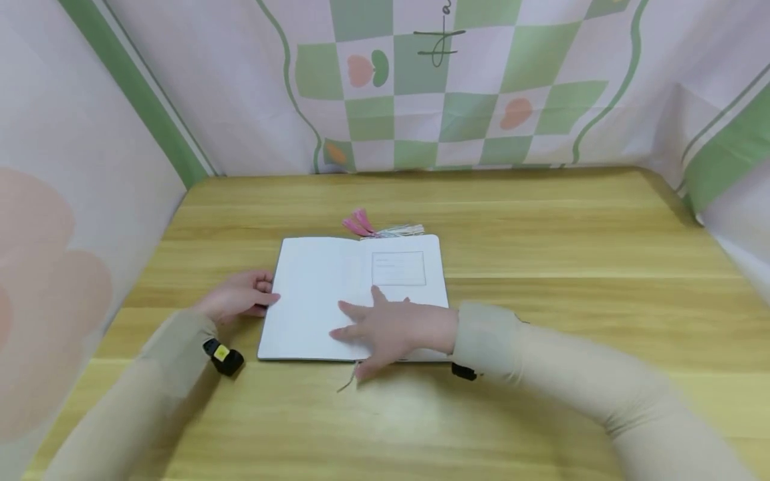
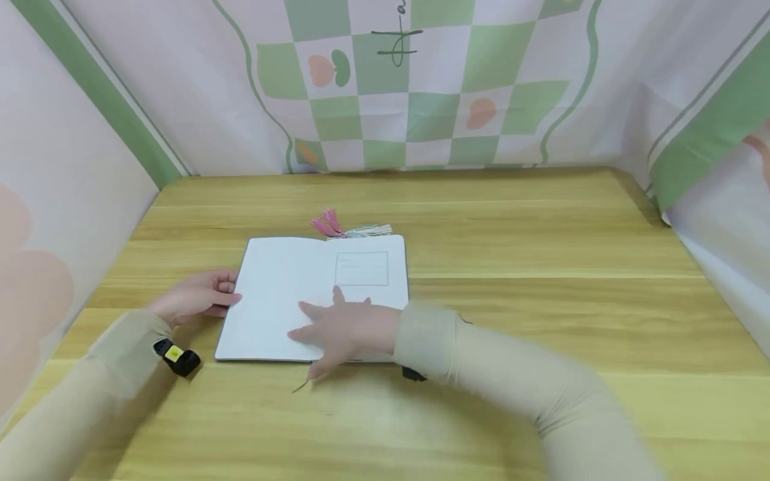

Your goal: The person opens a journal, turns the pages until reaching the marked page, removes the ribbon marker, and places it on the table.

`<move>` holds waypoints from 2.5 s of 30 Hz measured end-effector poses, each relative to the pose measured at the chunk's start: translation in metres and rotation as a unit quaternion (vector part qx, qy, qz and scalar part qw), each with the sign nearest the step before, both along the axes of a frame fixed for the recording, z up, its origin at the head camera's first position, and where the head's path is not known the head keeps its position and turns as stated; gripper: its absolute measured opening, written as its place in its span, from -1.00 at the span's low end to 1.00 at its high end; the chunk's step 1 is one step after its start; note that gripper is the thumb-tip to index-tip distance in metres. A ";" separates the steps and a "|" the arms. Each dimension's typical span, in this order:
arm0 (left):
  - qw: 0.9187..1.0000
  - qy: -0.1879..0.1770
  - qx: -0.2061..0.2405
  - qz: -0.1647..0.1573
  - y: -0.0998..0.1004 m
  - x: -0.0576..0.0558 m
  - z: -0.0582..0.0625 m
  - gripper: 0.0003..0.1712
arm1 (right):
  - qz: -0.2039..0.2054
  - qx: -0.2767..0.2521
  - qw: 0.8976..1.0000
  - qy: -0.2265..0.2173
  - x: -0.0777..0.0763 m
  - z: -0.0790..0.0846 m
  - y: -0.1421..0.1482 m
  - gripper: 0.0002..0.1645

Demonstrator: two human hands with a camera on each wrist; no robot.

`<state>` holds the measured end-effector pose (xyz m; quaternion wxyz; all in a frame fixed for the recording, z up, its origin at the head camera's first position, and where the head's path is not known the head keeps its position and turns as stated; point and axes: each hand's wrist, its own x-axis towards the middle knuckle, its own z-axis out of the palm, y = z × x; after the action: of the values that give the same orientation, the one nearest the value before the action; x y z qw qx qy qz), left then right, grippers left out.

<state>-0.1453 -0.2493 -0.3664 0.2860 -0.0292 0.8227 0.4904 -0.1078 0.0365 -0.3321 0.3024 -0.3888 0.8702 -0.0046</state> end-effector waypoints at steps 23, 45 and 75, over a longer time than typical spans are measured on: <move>0.994 -0.077 0.066 0.043 -0.004 -0.004 -0.008 -0.33 | -0.159 -0.053 0.983 0.075 -0.098 -0.011 0.079 0.27; 0.995 -0.060 0.062 0.052 -0.003 -0.002 -0.007 -0.39 | -0.132 -0.016 0.970 0.203 -0.093 -0.007 0.071 0.19; 0.996 -0.048 0.057 0.057 -0.001 -0.001 -0.009 -0.40 | -0.134 -0.099 0.955 0.247 -0.085 -0.008 0.079 0.03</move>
<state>-0.1461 -0.2505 -0.3758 0.2978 -0.0829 0.7758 0.5501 -0.1927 0.1151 -0.3403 0.0348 -0.2854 0.9571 -0.0348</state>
